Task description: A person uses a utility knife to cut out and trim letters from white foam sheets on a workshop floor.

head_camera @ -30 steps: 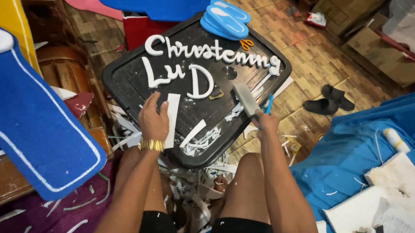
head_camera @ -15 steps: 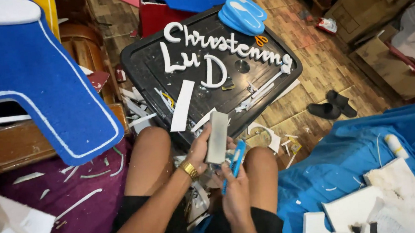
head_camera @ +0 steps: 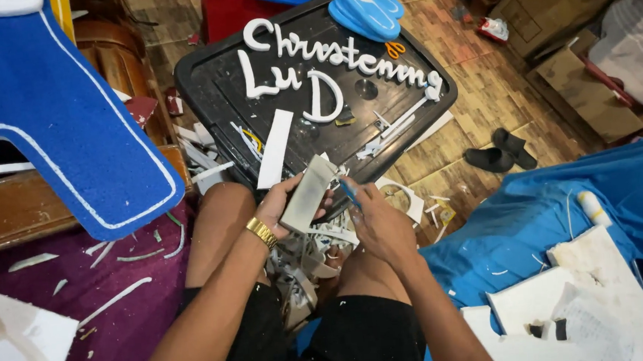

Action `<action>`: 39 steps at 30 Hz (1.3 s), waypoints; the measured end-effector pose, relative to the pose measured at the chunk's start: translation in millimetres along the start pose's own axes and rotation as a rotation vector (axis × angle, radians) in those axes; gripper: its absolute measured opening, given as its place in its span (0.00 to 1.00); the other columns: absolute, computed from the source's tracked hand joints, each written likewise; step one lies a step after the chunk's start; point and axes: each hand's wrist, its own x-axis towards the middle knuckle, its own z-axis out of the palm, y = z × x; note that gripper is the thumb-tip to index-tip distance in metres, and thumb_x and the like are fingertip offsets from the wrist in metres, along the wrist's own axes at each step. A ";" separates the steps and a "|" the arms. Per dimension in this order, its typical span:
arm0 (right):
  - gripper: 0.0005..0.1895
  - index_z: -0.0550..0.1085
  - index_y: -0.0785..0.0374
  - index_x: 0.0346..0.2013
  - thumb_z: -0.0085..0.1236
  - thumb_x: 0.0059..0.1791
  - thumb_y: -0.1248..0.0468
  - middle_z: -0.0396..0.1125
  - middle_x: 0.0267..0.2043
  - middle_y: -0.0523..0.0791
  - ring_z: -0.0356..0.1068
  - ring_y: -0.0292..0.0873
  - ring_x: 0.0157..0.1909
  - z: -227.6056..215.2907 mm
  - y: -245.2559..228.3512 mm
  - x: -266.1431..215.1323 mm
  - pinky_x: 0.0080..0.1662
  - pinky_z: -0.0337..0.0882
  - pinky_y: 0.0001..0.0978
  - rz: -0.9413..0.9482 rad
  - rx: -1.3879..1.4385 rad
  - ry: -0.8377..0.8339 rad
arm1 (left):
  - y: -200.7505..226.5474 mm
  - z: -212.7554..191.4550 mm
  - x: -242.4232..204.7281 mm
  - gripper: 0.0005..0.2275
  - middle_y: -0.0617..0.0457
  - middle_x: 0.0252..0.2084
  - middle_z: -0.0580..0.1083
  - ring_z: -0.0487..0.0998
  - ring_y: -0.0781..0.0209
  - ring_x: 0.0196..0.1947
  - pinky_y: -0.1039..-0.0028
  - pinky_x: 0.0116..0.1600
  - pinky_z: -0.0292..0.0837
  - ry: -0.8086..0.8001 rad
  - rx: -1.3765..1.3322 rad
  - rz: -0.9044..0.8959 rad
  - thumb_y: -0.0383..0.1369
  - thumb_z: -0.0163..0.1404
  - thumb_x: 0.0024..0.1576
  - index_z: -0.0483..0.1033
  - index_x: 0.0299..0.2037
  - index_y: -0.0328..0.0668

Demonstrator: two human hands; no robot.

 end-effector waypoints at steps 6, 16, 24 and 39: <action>0.36 0.57 0.43 0.69 0.44 0.45 0.63 0.60 0.40 0.52 0.71 0.64 0.26 32.7 44.5 29.2 0.28 0.74 0.58 -0.257 -0.283 0.089 | 3.5 1.1 -7.1 0.16 0.30 0.46 0.76 0.79 0.33 0.45 0.46 0.43 0.80 0.076 -0.005 -0.015 0.38 0.52 0.58 0.75 0.44 0.28; 0.17 0.73 0.54 0.52 0.44 0.49 0.60 0.67 0.41 0.51 0.75 0.56 0.25 -32.2 -33.1 -9.4 0.26 0.75 0.50 -0.301 -0.369 -0.027 | 0.0 -17.6 17.8 0.19 0.27 0.47 0.74 0.77 0.26 0.45 0.38 0.46 0.77 0.159 -0.067 -0.021 0.37 0.54 0.57 0.70 0.49 0.23; 0.32 0.64 0.47 0.66 0.48 0.45 0.65 0.66 0.41 0.50 0.75 0.56 0.26 6.6 -19.9 -26.1 0.26 0.76 0.48 -0.406 -0.332 0.084 | 2.7 -25.2 20.1 0.18 0.28 0.47 0.75 0.79 0.30 0.45 0.40 0.41 0.79 0.156 0.025 0.039 0.38 0.50 0.60 0.71 0.49 0.24; 0.17 0.75 0.62 0.23 0.61 0.49 0.54 0.63 0.11 0.47 0.65 0.41 0.11 83.3 45.2 44.7 0.13 0.65 0.31 0.334 0.965 0.111 | -13.1 -16.2 15.6 0.18 0.35 0.40 0.78 0.82 0.41 0.36 0.50 0.40 0.82 0.112 0.069 0.056 0.41 0.60 0.53 0.78 0.42 0.31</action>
